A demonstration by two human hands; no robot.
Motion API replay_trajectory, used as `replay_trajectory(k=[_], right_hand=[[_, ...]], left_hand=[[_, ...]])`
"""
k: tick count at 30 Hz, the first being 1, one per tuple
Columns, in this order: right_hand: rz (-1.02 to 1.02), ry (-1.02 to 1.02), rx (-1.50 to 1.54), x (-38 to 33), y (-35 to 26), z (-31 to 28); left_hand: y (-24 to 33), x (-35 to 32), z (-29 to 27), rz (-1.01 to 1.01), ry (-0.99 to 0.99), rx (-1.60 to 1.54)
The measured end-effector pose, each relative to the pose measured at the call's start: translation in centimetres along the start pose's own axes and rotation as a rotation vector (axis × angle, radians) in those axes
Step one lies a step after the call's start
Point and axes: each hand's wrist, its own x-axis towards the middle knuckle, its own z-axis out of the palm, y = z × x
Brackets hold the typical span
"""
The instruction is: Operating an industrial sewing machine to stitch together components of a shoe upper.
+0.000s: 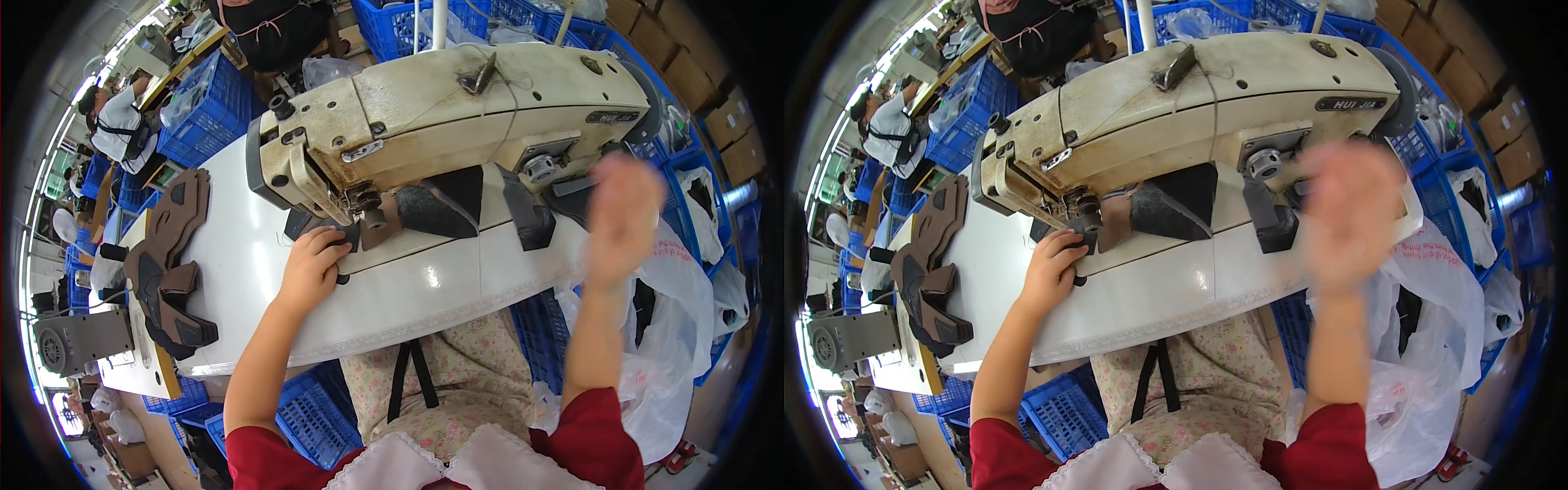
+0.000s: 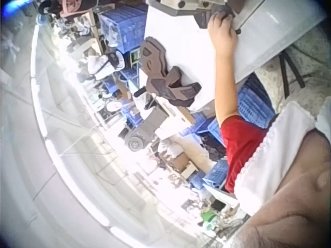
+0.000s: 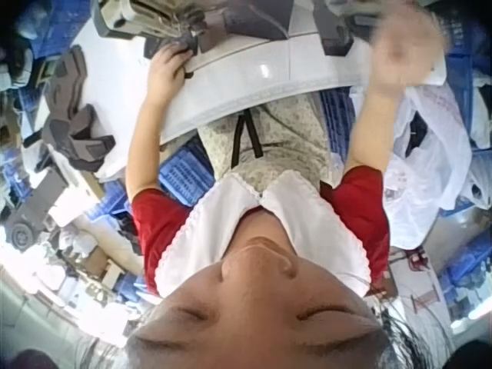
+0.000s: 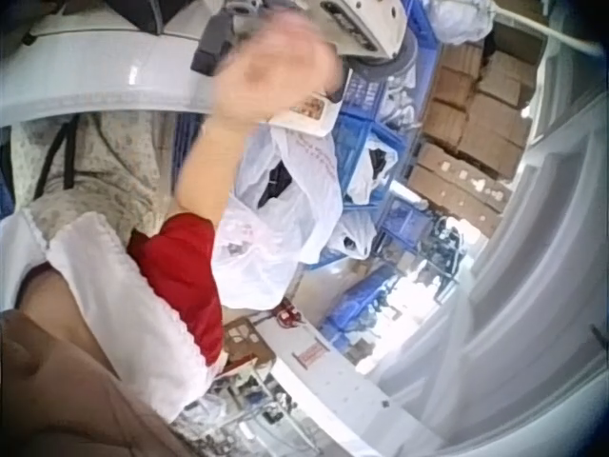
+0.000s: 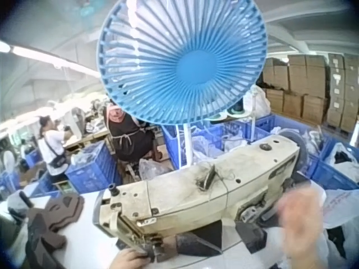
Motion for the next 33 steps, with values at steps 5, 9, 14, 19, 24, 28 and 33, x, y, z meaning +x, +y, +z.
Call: replay_trajectory(k=[5,9,14,19,24,28,33], right_hand=[[0.464,0.163,-0.252,12.9,19.2,-10.2],[0.514,-0.296,-0.432,14.3,22.4,-8.0],[0.416,0.05,-0.349,6.2,22.4,-6.4],[0.477,-0.048,-0.394,1.5,25.3,-9.1],[0.482,-0.108,-0.312,10.8,19.7,-6.9],[0.475,-0.112,-0.459,7.4,21.9,-6.9],[0.567,0.092,-0.202,1.9,23.1,-7.4]], left_hand=[[-0.1,0.9,1.4,-0.031,0.111,-0.1],[0.1,0.2,0.8,-0.039,0.096,-0.072],[0.1,-0.6,0.2,-0.044,0.099,-0.028],[0.0,0.4,1.1,-0.004,0.08,-0.034],[0.4,-0.1,0.4,-0.031,0.078,-0.031],[0.2,-0.2,0.7,-0.014,0.101,-0.034],[0.6,0.1,0.6,-0.031,0.097,-0.028]])
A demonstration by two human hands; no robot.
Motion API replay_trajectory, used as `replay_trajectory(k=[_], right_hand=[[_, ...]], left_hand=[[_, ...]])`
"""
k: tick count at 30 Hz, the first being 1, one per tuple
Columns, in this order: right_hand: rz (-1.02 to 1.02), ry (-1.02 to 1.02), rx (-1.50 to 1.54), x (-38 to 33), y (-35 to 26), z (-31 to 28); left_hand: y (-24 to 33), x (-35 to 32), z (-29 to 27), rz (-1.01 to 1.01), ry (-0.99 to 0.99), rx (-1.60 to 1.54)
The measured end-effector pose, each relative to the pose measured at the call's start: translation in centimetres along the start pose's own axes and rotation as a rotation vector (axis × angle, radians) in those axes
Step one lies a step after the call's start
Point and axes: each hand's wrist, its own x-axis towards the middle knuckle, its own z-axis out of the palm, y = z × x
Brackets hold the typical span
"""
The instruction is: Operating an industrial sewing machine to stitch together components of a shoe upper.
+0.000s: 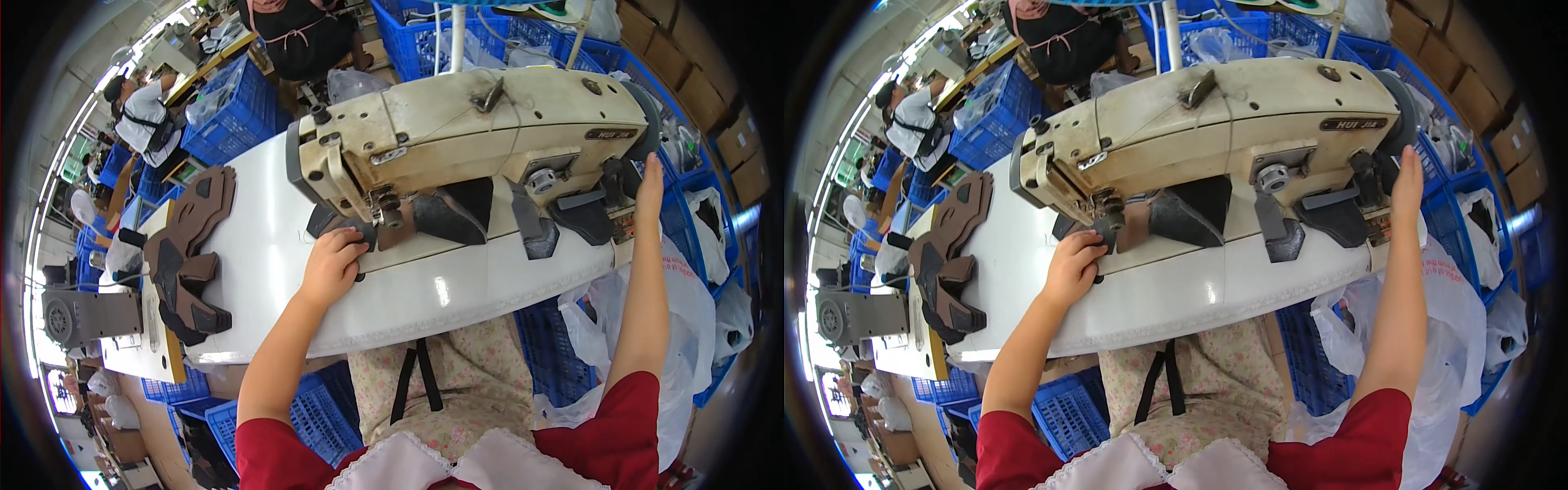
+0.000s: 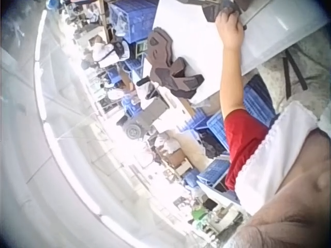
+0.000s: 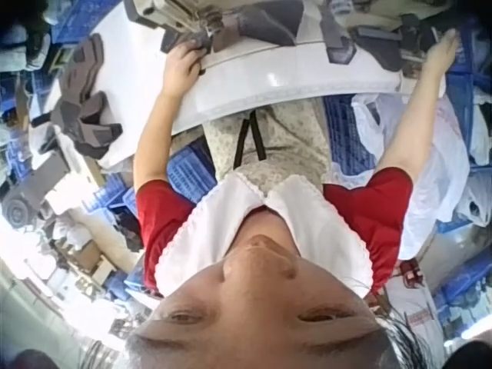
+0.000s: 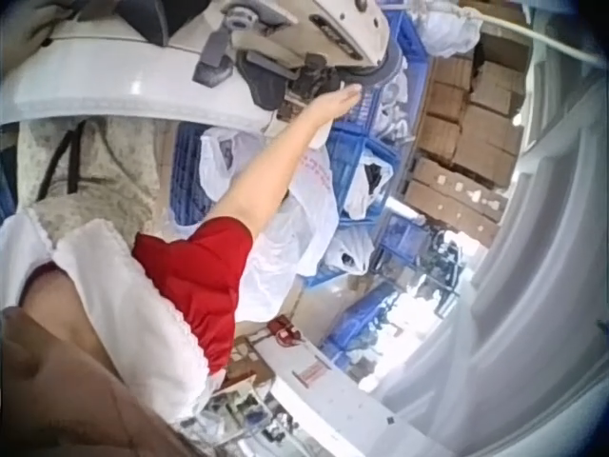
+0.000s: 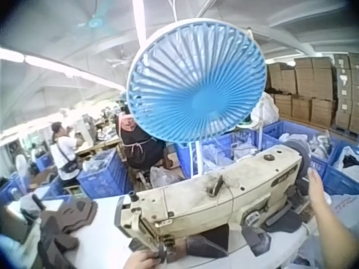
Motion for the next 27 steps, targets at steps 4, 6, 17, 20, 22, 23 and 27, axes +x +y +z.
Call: replay_trajectory(k=[4,6,17,20,22,23,27], right_hand=[[0.134,-0.135,-0.054,2.5,-2.3,-0.4],[0.061,-0.136,-0.213,4.9,-2.9,-1.3],[0.343,-0.284,-0.071,5.8,-5.3,-2.1],[0.285,-0.226,0.097,3.7,-4.1,-3.8],[0.168,-0.269,0.01,2.6,-2.1,-6.5],[0.102,-0.321,-0.047,1.4,-1.1,-7.1],[0.0,-0.429,-0.467,-2.6,-0.4,-6.9]], left_hand=[[-0.7,-0.6,-0.1,0.003,-0.002,-0.008],[-0.5,-0.4,0.0,0.017,0.006,-0.011],[0.0,1.6,0.9,-0.276,-0.032,-0.115],[0.5,3.7,2.9,-0.704,0.185,-0.227],[1.3,5.1,3.5,-0.717,0.184,-0.236],[1.1,5.1,3.6,-0.728,0.176,-0.204],[-0.4,4.0,4.1,-0.745,0.294,-0.287]])
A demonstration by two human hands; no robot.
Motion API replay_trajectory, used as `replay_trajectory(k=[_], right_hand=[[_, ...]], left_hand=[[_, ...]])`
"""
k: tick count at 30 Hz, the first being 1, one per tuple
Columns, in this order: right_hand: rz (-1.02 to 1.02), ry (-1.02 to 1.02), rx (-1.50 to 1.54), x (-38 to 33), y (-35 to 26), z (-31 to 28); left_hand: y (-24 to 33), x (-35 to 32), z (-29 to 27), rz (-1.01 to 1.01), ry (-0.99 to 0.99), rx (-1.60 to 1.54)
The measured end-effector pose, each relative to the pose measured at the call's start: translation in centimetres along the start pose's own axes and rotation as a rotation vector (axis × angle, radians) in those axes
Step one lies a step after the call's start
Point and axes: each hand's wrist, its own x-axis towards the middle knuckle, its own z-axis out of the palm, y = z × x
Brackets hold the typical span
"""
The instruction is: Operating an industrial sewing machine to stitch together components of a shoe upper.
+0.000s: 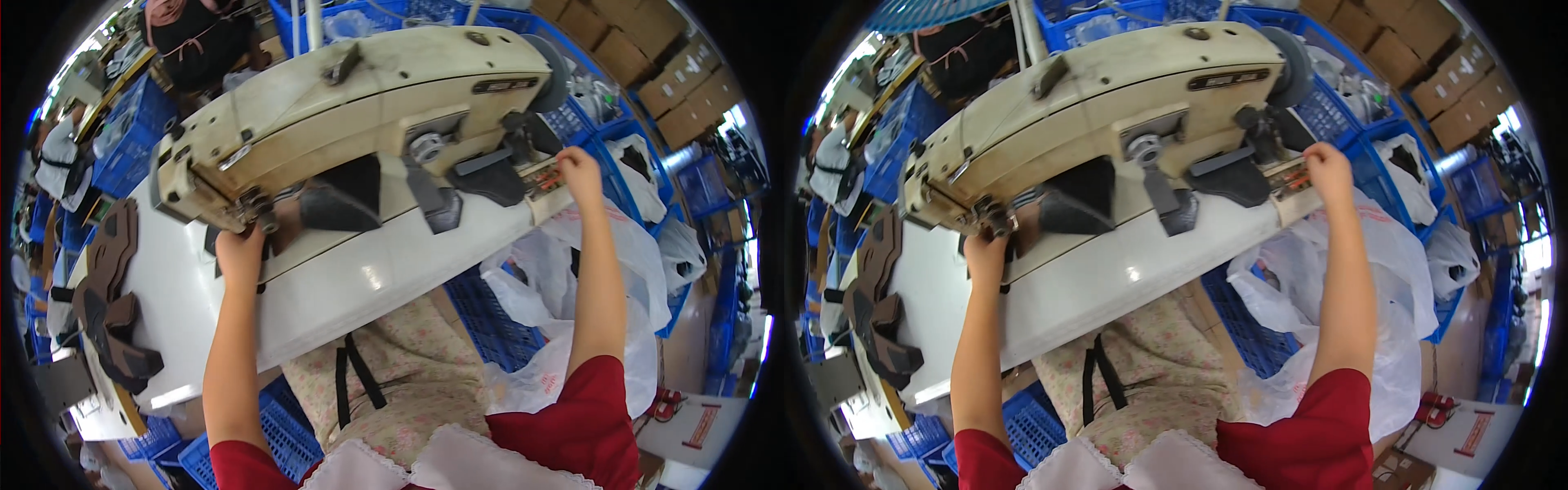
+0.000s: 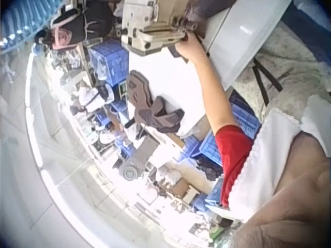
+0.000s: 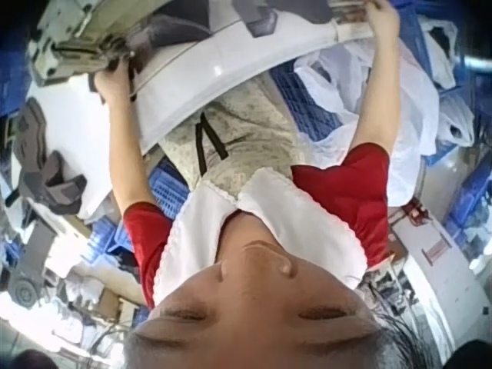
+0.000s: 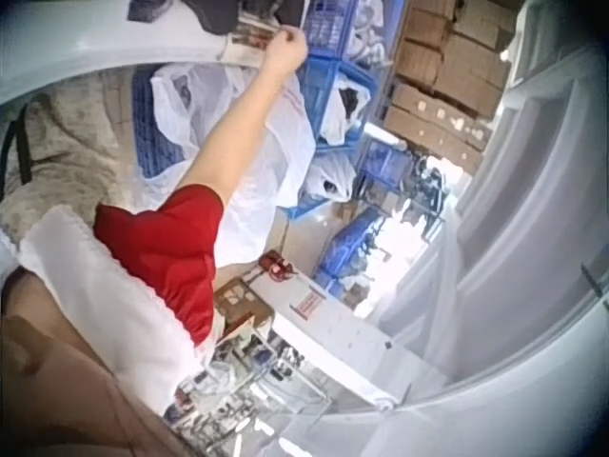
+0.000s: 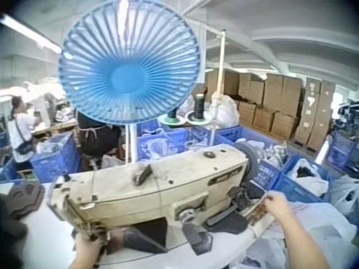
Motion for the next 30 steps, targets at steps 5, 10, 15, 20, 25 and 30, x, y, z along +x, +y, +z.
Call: replay_trajectory(k=[5,10,15,20,25,30], right_hand=[[-0.097,-0.294,0.089,-1.7,1.2,-0.2],[-0.292,-0.256,-0.261,-2.1,0.4,0.0],[-0.379,-0.238,-0.39,-2.3,0.2,0.1],[-0.389,-0.174,-0.49,-2.2,0.8,-3.1],[-0.166,-0.14,0.229,-6.3,-7.9,-5.3],[-0.284,-0.577,0.321,-14.3,-21.6,0.1]], left_hand=[[0.4,-0.4,0.9,0.006,-0.017,0.04],[0.1,-0.6,1.0,-0.005,-0.011,0.014],[-0.6,-1.1,-0.5,-0.014,-0.001,-0.028],[-1.7,-0.6,1.1,0.074,0.032,-0.048],[-0.6,-0.9,1.0,-0.03,-0.008,-0.198],[-0.6,-1.2,-0.1,-0.07,-0.031,-0.223]])
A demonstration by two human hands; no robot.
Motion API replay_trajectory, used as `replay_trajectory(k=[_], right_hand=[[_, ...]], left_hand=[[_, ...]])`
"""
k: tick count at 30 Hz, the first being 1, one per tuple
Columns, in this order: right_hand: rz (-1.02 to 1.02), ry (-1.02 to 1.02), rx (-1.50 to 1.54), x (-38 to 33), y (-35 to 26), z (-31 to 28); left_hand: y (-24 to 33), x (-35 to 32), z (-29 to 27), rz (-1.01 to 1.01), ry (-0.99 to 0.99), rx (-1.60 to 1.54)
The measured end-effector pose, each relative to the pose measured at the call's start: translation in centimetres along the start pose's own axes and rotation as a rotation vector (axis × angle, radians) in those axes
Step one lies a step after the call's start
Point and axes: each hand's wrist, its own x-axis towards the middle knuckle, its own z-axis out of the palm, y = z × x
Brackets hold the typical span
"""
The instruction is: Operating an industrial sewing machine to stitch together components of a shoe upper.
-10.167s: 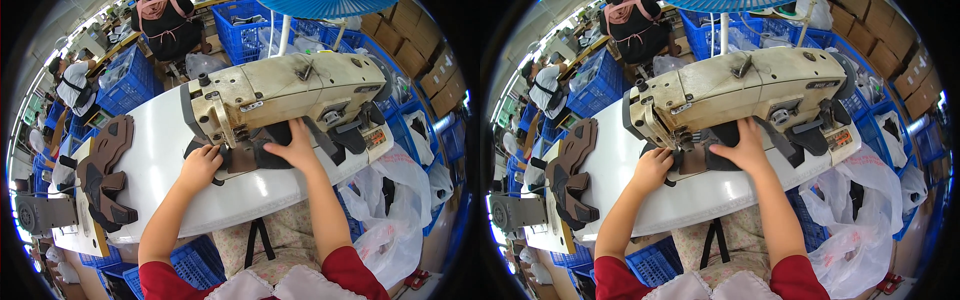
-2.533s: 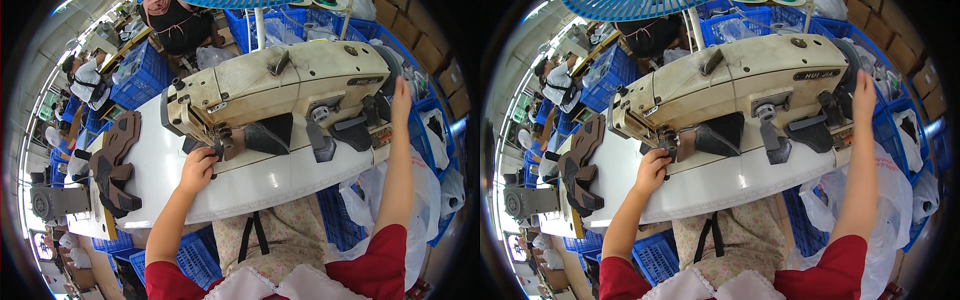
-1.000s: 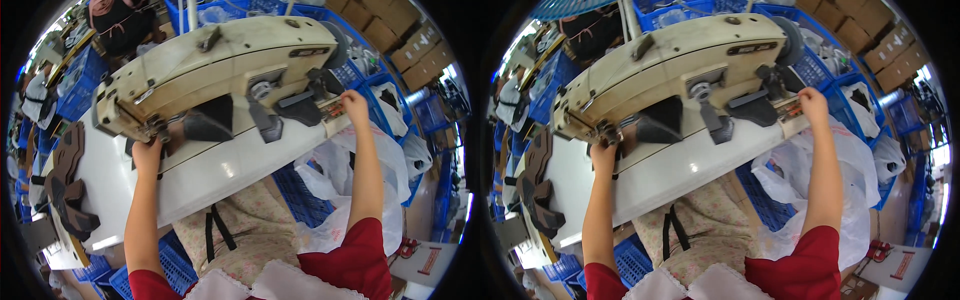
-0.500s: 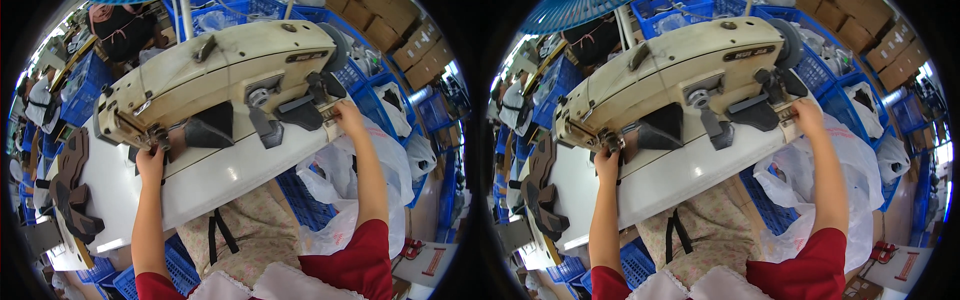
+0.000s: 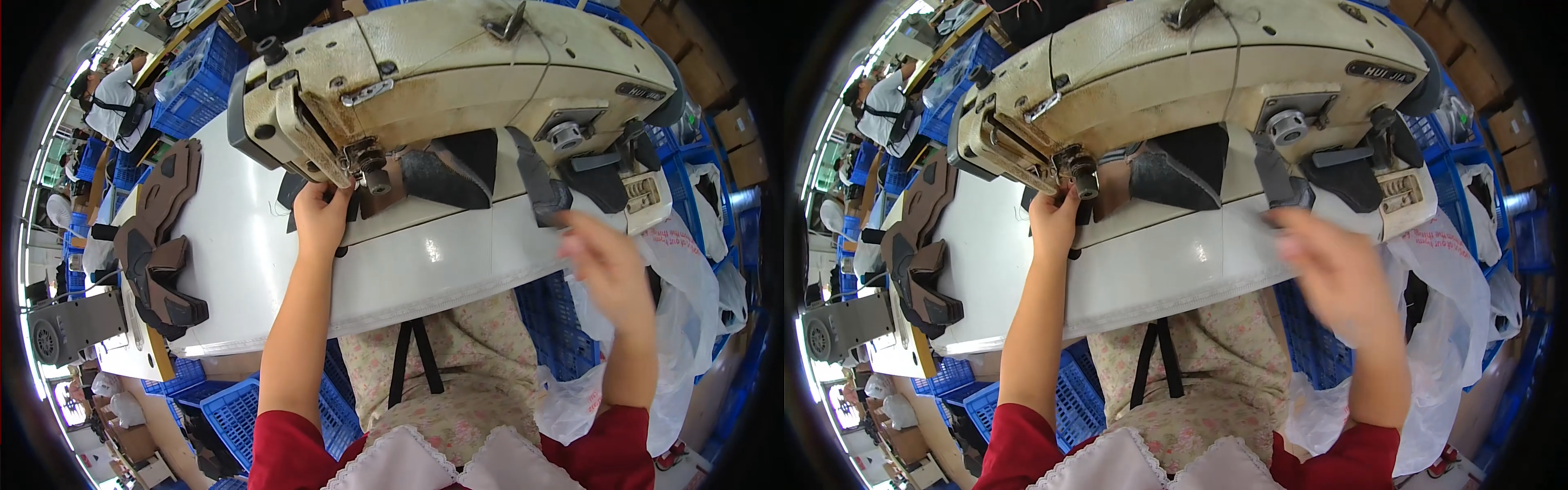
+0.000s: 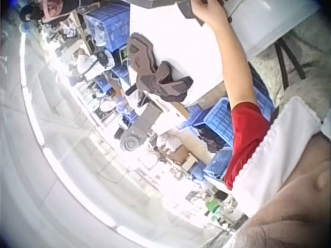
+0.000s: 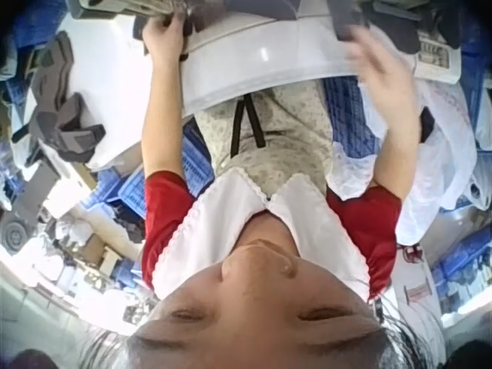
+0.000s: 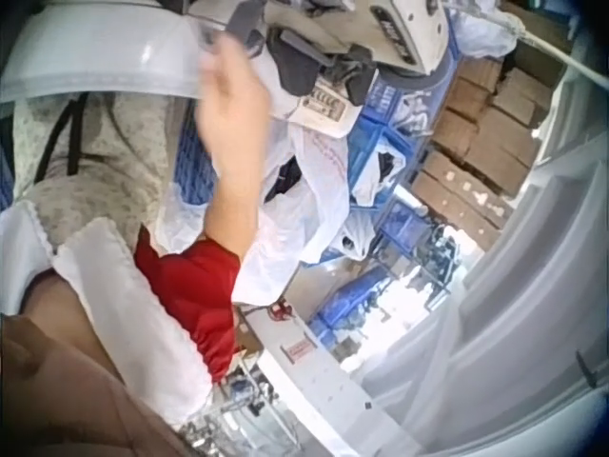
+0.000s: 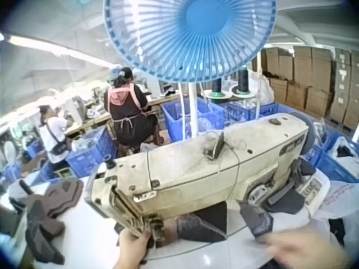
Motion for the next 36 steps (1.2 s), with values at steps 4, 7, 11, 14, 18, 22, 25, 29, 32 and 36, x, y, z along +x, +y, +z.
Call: replay_trajectory(k=[4,7,11,14,18,22,25,29,32,36], right_hand=[[-0.368,0.002,-0.314,4.4,-3.1,7.3],[-0.423,0.114,-0.365,7.7,-3.7,11.8],[-0.391,0.193,-0.29,10.7,-2.8,15.3],[-0.279,0.166,-0.297,12.4,-2.8,16.0],[-0.205,0.14,-0.354,13.3,-2.9,16.7],[-0.141,0.054,-0.398,14.0,-3.2,16.3],[-0.171,0.05,-0.384,14.5,-2.9,16.4],[-0.163,-0.002,-0.371,14.8,-3.1,16.2],[-0.167,0.008,-0.362,14.8,-3.0,16.2],[-0.146,0.012,-0.36,14.7,-3.2,16.4]], left_hand=[[0.6,0.2,0.5,0.01,-0.004,-0.072],[0.3,0.4,0.4,-0.021,-0.021,-0.103],[1.3,0.2,0.2,-0.049,-0.043,-0.061],[0.8,0.3,0.1,-0.07,-0.062,-0.075],[0.9,0.2,-0.1,-0.066,-0.063,-0.047],[0.9,0.3,-0.2,-0.083,-0.089,-0.006],[1.1,0.3,-0.2,-0.083,-0.091,-0.025],[0.3,0.5,-0.3,-0.082,-0.108,-0.094],[0.5,0.6,-0.2,-0.126,-0.103,-0.143],[0.6,0.5,-0.2,-0.133,-0.106,-0.137]])
